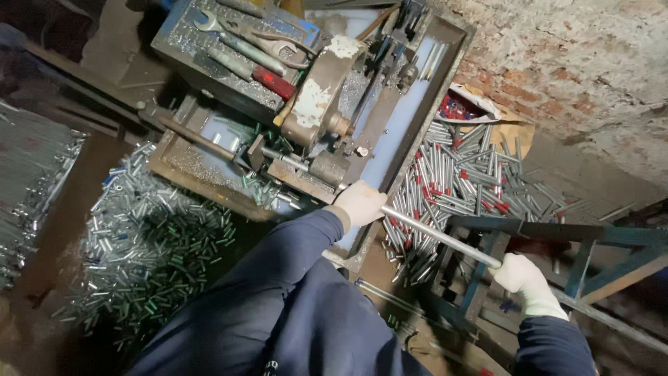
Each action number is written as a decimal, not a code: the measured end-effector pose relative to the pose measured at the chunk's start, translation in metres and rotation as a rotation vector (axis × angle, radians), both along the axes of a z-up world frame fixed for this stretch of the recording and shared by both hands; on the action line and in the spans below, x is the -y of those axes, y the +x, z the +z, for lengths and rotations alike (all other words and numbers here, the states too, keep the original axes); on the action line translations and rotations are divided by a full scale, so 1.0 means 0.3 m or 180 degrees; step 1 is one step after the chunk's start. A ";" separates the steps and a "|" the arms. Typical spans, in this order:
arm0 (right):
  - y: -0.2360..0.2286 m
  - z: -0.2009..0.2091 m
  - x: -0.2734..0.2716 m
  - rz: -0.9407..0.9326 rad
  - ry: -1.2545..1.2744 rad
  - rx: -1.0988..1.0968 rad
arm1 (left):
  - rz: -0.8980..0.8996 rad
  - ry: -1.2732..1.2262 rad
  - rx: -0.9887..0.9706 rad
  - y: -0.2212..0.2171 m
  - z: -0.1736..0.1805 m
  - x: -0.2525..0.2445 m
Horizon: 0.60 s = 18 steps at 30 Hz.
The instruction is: The person operates a manual metal cutting machine by repeatedly pulling a long metal rod through a cutting mechanism. The person wears gloves and maintains a steady rhythm, feeding the rod into the machine and collecting the cut pieces.
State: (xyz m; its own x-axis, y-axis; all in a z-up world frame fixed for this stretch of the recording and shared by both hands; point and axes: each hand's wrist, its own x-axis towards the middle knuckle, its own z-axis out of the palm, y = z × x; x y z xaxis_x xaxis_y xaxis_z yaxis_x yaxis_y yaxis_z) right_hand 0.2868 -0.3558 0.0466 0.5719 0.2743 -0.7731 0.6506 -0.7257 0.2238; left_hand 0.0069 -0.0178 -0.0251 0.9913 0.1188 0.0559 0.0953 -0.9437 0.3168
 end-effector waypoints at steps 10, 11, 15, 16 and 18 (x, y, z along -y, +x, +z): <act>0.025 -0.045 0.042 0.0109 -0.0118 0.0092 | -0.0053 -0.0014 -0.0018 0.016 0.000 0.012; 0.041 -0.057 0.026 0.0081 -0.0105 0.0137 | -0.0023 0.0015 0.0101 0.029 0.004 -0.009; 0.023 -0.003 0.001 -0.0004 -0.0108 0.0131 | 0.0007 0.0079 0.0109 0.053 -0.039 0.001; -0.004 0.038 -0.013 -0.0056 -0.0118 0.0182 | -0.0015 0.0064 0.0126 0.057 -0.044 0.002; -0.023 0.060 -0.017 -0.0090 -0.0125 0.0222 | -0.0021 0.0052 0.0131 0.065 0.052 -0.009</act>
